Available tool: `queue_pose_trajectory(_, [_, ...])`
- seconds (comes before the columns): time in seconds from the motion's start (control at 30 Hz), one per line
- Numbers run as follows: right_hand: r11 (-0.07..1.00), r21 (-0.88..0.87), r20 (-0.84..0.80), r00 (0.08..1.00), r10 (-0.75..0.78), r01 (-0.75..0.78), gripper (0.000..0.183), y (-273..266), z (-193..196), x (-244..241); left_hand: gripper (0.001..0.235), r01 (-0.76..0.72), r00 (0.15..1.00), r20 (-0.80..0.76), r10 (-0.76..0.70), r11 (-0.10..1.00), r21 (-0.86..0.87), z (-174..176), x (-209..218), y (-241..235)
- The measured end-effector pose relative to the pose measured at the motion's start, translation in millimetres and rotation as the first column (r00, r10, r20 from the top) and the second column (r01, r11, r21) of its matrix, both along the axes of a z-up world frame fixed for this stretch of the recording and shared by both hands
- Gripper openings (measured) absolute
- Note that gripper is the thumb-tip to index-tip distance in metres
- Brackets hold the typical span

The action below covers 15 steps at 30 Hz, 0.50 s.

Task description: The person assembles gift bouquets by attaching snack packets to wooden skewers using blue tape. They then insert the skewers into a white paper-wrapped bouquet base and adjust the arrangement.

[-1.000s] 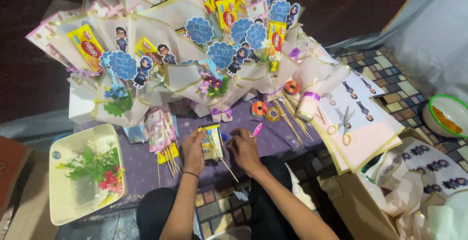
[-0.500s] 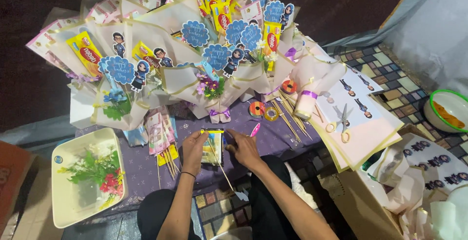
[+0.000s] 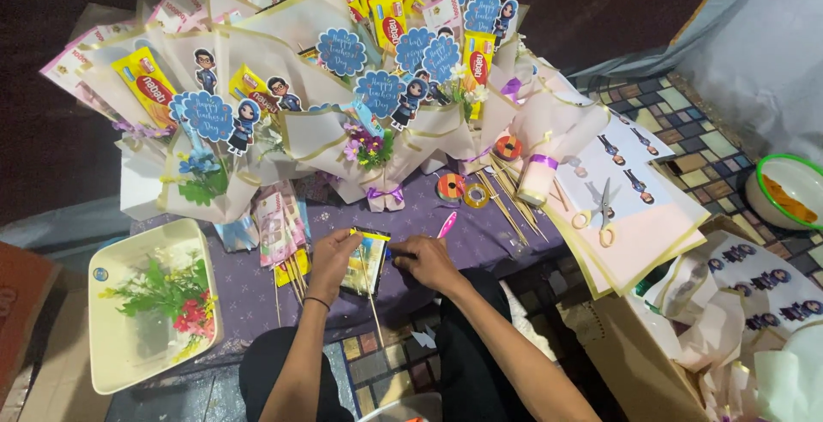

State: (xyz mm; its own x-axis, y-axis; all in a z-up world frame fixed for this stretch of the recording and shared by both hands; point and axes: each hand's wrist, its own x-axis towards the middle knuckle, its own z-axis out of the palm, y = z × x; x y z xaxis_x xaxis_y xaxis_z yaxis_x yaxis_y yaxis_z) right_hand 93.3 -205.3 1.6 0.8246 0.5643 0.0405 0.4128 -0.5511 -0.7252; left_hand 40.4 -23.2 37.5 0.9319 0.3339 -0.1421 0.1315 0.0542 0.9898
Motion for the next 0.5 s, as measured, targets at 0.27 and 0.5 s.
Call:
queue_pose_trajectory(0.27, [0.998, -0.046, -0.014, 0.999, -0.031, 0.031, 0.017, 5.3, -21.4, 22.0, 0.022, 0.076, 0.997, -0.033, -0.075, 0.996, 0.037, 6.1, -2.5, 3.4])
queue_pose_trajectory(0.5, [0.995, -0.091, -0.032, 0.998, -0.045, 0.042, 0.013, 9.1, -14.1, 27.3, 0.029, 0.155, 0.986, -0.074, -0.149, 0.985, 0.075, -10.0, 6.8, 12.2])
